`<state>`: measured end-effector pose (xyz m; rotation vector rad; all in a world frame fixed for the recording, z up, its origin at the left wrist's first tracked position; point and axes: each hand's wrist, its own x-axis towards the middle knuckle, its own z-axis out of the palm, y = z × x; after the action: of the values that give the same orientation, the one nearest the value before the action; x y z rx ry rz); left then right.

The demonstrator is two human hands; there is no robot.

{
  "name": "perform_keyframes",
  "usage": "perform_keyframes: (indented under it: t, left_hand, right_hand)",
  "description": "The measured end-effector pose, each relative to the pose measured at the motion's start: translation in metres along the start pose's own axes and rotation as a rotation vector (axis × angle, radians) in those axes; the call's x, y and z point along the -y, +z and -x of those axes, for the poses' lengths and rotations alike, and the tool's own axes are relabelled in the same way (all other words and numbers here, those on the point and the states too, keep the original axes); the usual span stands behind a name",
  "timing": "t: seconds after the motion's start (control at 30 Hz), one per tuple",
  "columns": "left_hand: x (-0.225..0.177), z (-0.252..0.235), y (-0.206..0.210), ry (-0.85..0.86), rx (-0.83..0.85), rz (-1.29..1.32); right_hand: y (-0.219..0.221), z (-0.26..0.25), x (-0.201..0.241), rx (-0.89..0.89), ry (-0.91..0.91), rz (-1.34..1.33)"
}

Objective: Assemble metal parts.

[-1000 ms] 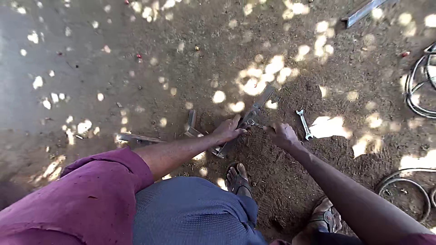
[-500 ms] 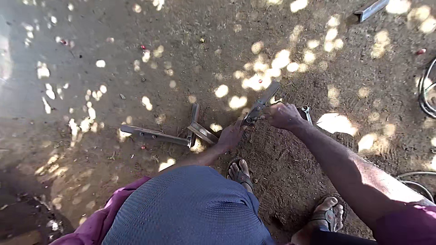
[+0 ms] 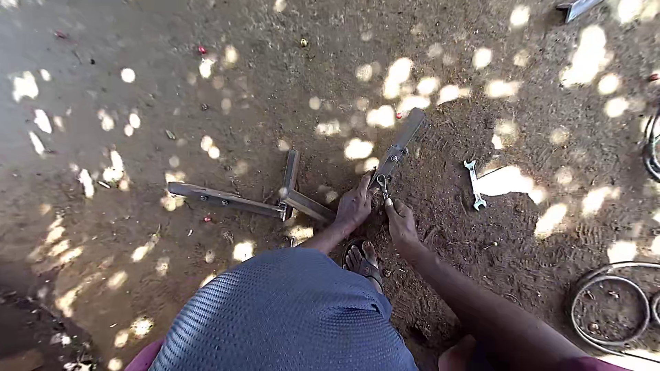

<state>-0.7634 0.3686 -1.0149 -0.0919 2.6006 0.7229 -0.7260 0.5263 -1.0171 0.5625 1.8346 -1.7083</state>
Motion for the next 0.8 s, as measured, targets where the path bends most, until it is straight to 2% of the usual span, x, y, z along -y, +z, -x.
perform_keyframes:
  t: [0.17, 0.27, 0.43, 0.53, 0.63, 0.7, 0.77, 0.8]
  left_hand:
    - [-0.003, 0.0, -0.001, -0.027, 0.003, 0.004]
    - [-0.003, 0.002, -0.002, -0.039, -0.003, 0.008]
    - [-0.002, 0.002, 0.0, -0.033, -0.022, 0.015]
    - [0.0, 0.003, 0.002, -0.003, -0.044, 0.025]
    - [-0.002, 0.002, 0.001, -0.012, -0.033, 0.031]
    - [-0.003, 0.001, -0.002, -0.024, -0.03, 0.027]
    - [-0.005, 0.004, 0.0, -0.037, -0.011, 0.023]
    - [-0.005, 0.004, -0.001, -0.04, -0.009, 0.016]
  right_hand:
    - [-0.068, -0.024, 0.042, 0.087, -0.17, 0.752]
    - [-0.09, -0.05, 0.085, 0.205, -0.267, 1.126]
    - [-0.089, -0.079, 0.131, 0.28, -0.512, 1.456]
    - [-0.087, -0.08, 0.129, 0.277, -0.48, 1.418]
    - [-0.083, -0.056, 0.092, 0.194, -0.24, 1.081]
    - [-0.062, -0.035, 0.058, 0.087, -0.075, 0.778]
    - [-0.045, -0.017, 0.038, 0.001, 0.024, 0.635]
    - [-0.043, -0.015, 0.037, -0.015, 0.017, 0.627]
